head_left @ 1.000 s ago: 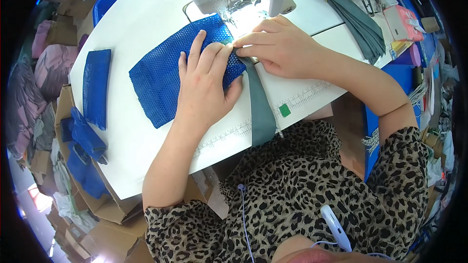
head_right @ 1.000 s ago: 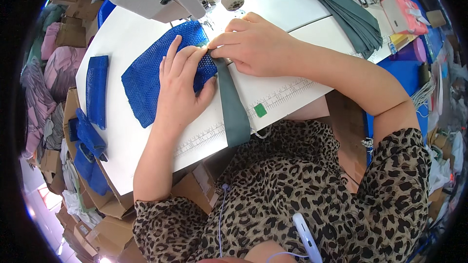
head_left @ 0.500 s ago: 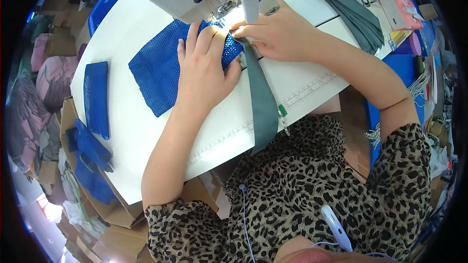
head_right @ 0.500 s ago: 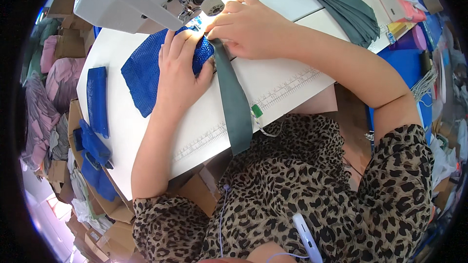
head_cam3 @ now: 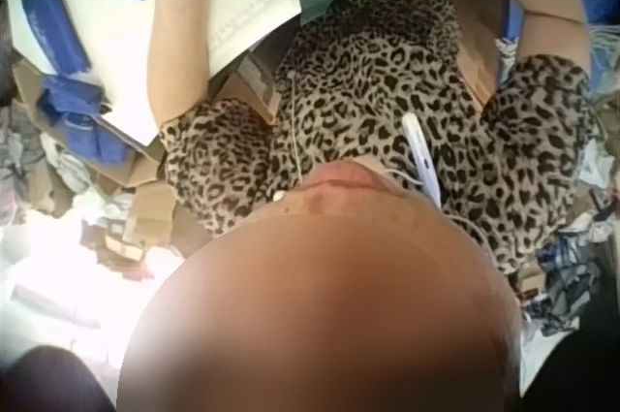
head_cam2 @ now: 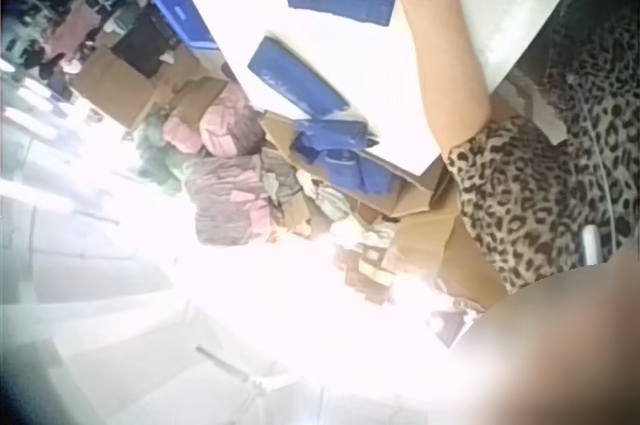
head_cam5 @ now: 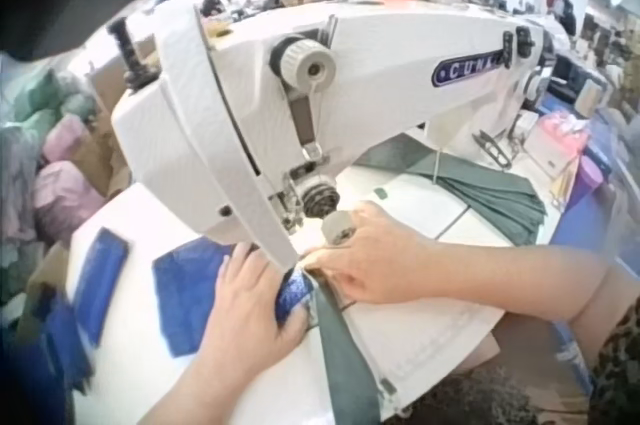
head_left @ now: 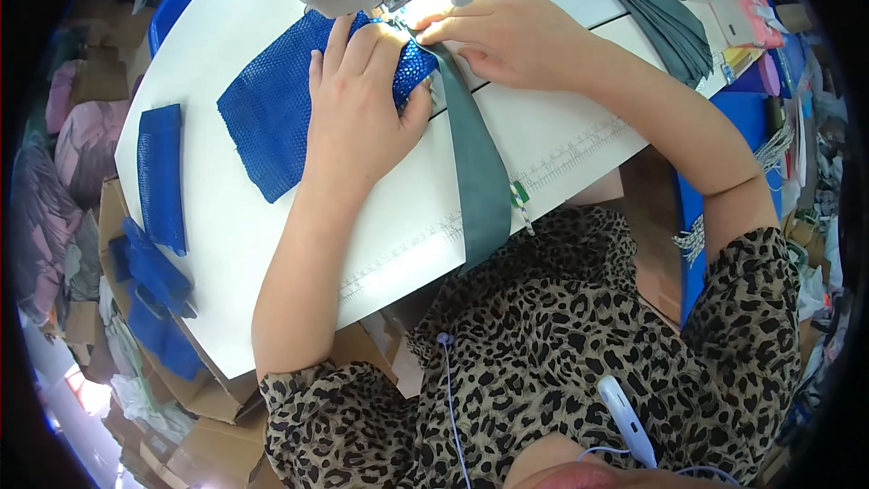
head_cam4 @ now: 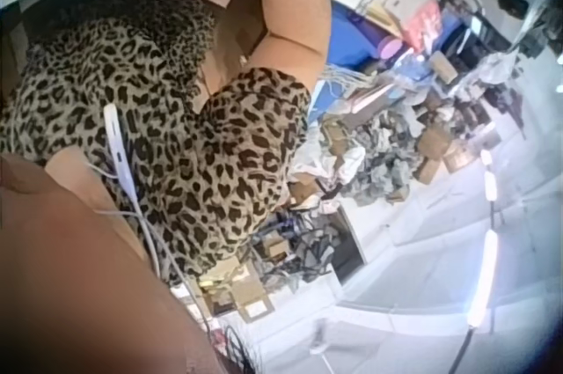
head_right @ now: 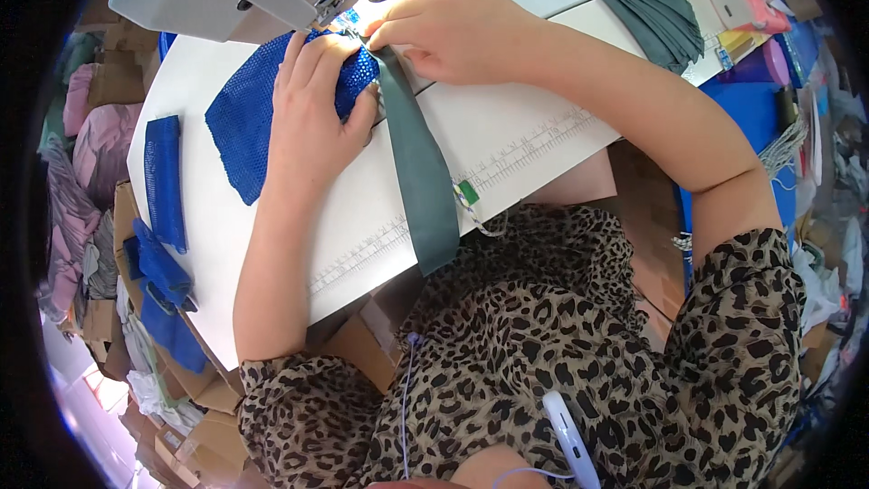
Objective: The recorder is sewing a blue mesh pouch with a green fabric trim using an industrial sewing machine.
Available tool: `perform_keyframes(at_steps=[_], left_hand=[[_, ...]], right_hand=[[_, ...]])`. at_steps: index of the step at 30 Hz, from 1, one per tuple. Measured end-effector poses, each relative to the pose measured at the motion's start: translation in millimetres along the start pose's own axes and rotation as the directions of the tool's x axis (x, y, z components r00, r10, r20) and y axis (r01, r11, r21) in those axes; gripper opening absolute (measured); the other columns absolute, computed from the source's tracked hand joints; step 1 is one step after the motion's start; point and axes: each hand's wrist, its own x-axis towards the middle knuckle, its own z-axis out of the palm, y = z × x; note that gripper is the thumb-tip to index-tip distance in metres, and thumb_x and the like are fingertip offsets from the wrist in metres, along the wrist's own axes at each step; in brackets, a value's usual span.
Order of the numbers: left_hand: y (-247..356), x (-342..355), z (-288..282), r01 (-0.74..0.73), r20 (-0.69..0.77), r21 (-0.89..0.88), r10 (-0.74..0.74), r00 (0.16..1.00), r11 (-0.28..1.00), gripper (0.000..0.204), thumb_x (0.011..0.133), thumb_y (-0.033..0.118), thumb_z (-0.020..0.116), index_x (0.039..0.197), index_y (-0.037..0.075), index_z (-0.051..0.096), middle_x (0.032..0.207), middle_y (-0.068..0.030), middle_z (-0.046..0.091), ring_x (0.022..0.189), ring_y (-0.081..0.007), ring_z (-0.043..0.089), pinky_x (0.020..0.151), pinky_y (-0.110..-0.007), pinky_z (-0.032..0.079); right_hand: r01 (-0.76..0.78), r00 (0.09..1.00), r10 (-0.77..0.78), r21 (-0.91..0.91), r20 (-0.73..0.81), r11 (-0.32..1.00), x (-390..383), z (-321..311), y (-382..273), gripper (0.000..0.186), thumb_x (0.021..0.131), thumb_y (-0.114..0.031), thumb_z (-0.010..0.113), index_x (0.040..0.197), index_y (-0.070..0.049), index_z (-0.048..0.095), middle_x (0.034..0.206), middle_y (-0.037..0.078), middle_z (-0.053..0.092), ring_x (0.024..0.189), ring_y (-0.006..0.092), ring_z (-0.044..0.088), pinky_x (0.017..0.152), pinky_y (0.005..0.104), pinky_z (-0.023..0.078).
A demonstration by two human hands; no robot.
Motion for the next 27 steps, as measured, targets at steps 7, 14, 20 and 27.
perform_keyframes(at_steps=[7, 14, 20, 27], left_hand=[[-5, -3, -4, 0.002, 0.059, -0.005, -0.002, 0.998, 1.0, 0.04, 0.08, 0.022, 0.069, 0.115, 0.006, 0.062, 0.126, -0.0139, 0.055, 0.137, -0.0389, 0.038, 0.106, -0.064, 0.034], [-5, -5, -7, -0.011, 0.038, -0.012, 0.012, 0.999, 1.0, 0.036, 0.08, 0.022, 0.069, 0.113, 0.008, 0.063, 0.125, -0.0116, 0.057, 0.136, -0.0393, 0.039, 0.108, -0.064, 0.032], [-8, -4, -8, -0.029, 0.042, 0.01, 0.028, 0.999, 1.0, 0.034, 0.082, 0.022, 0.068, 0.114, 0.011, 0.064, 0.126, -0.0099, 0.057, 0.136, -0.0388, 0.04, 0.109, -0.064, 0.031], [-9, -5, -11, -0.031, 0.105, -0.015, 0.033, 0.994, 0.999, 0.035, 0.082, 0.021, 0.067, 0.116, 0.014, 0.063, 0.128, -0.0108, 0.055, 0.137, -0.0391, 0.038, 0.109, -0.065, 0.03]], right_hand=[[-0.003, 1.0, 0.003, 0.014, 0.002, 1.0, -2, 4, 0, 0.026, 0.084, -0.013, 0.065, 0.108, -0.02, 0.07, 0.113, -0.006, 0.067, 0.108, 0.0173, 0.057, 0.097, 0.0392, 0.04], [0.023, 1.0, -0.023, 0.037, 0.002, 0.999, -2, 5, 3, 0.028, 0.083, -0.01, 0.064, 0.109, -0.02, 0.069, 0.116, -0.006, 0.067, 0.107, 0.0189, 0.056, 0.097, 0.0382, 0.041], [-0.044, 0.998, 0.04, 0.098, 0.042, 0.994, 1, -2, 3, 0.03, 0.081, -0.006, 0.062, 0.106, -0.018, 0.07, 0.114, -0.004, 0.068, 0.105, 0.0206, 0.056, 0.097, 0.0389, 0.041], [-0.185, 0.98, 0.152, 0.317, 0.126, 0.93, 4, -11, 0, 0.028, 0.076, -0.003, 0.059, 0.098, -0.015, 0.073, 0.095, 0.003, 0.067, 0.096, 0.0236, 0.056, 0.093, 0.0393, 0.041]])
